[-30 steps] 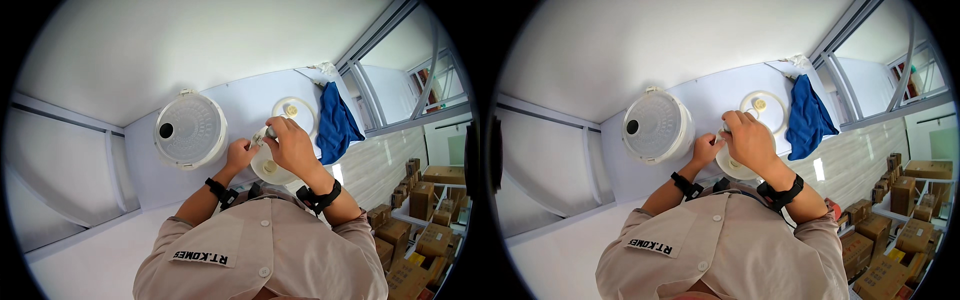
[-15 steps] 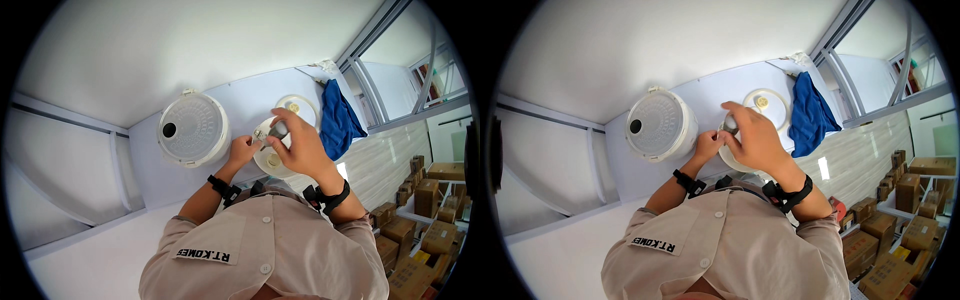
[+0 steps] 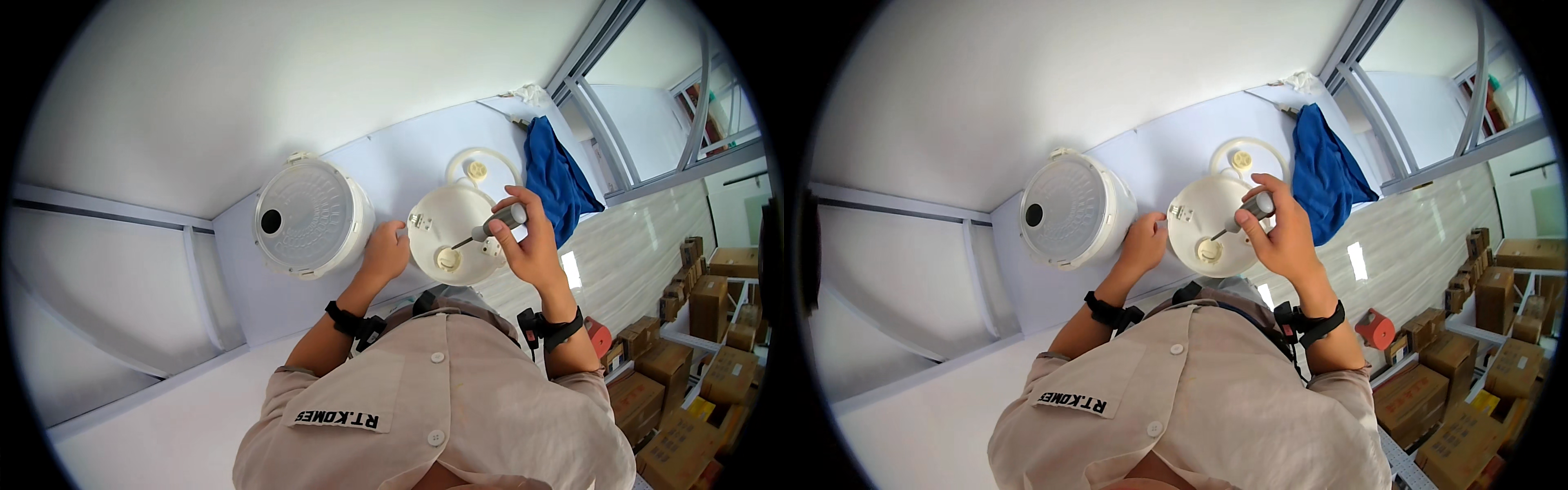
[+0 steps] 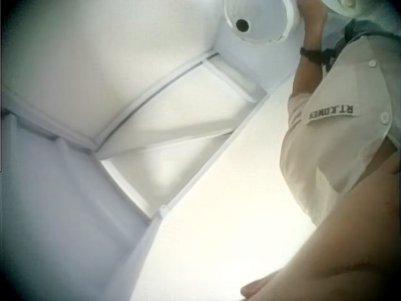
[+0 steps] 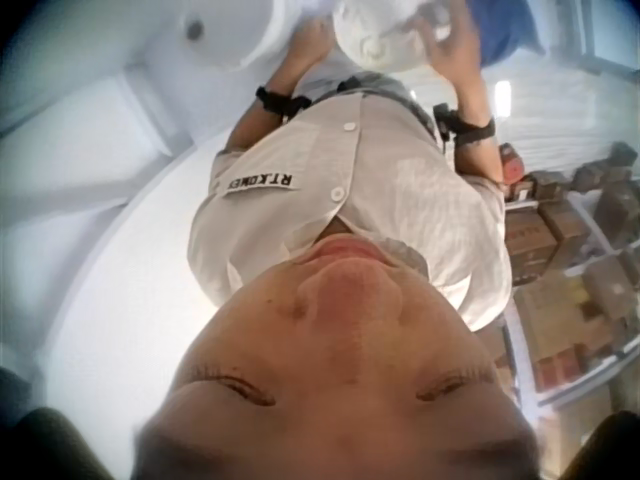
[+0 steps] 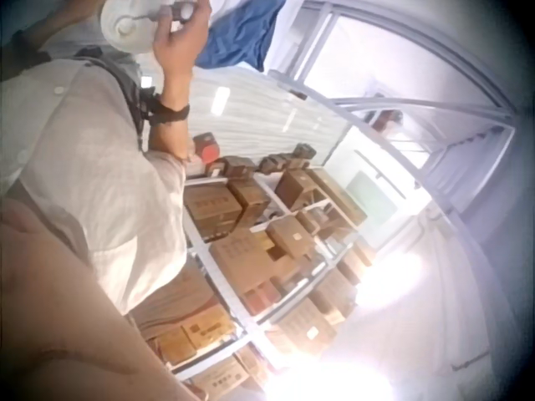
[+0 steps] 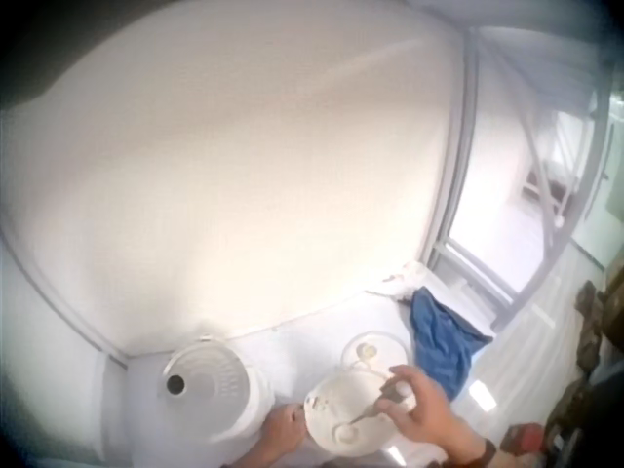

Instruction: The person uses a screwdriver to remove screws from a white circular appliance lid, then inserts a small cylindrical component into the center. They reattach the lid and continue tightening screws to secure the assembly.

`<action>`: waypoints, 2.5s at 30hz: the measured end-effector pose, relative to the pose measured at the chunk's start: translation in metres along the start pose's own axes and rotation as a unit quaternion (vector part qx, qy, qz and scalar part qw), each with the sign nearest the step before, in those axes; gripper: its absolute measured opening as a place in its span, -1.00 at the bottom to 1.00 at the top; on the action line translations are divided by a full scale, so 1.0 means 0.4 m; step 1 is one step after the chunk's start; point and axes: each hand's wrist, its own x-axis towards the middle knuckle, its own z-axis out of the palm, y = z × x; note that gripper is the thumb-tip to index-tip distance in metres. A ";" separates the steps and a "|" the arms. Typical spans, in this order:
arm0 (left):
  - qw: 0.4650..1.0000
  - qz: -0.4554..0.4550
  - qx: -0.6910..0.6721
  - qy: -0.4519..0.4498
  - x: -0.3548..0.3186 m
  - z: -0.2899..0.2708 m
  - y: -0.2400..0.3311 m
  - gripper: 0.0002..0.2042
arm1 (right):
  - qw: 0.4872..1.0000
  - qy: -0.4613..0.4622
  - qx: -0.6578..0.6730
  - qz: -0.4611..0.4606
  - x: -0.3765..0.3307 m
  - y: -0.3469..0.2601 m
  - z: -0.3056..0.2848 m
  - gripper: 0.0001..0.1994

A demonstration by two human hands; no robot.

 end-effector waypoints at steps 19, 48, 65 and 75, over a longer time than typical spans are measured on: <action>0.994 0.072 -0.071 -0.049 0.044 -0.103 0.168 -0.70 | 1.000 -0.030 -0.004 -0.001 0.015 0.054 -0.055 -0.60; 0.996 0.047 -0.073 -0.025 0.058 -0.039 0.155 -0.89 | 0.998 -0.061 0.000 0.002 0.039 0.104 -0.102 -0.61; 0.983 0.143 0.097 0.056 0.056 -0.016 0.155 -0.79 | 0.996 -0.088 0.022 -0.012 0.046 0.114 -0.098 -0.63; 0.997 0.033 -0.036 0.053 0.073 0.034 0.121 -0.81 | 0.995 -0.096 0.018 -0.007 0.045 0.119 -0.103 -0.61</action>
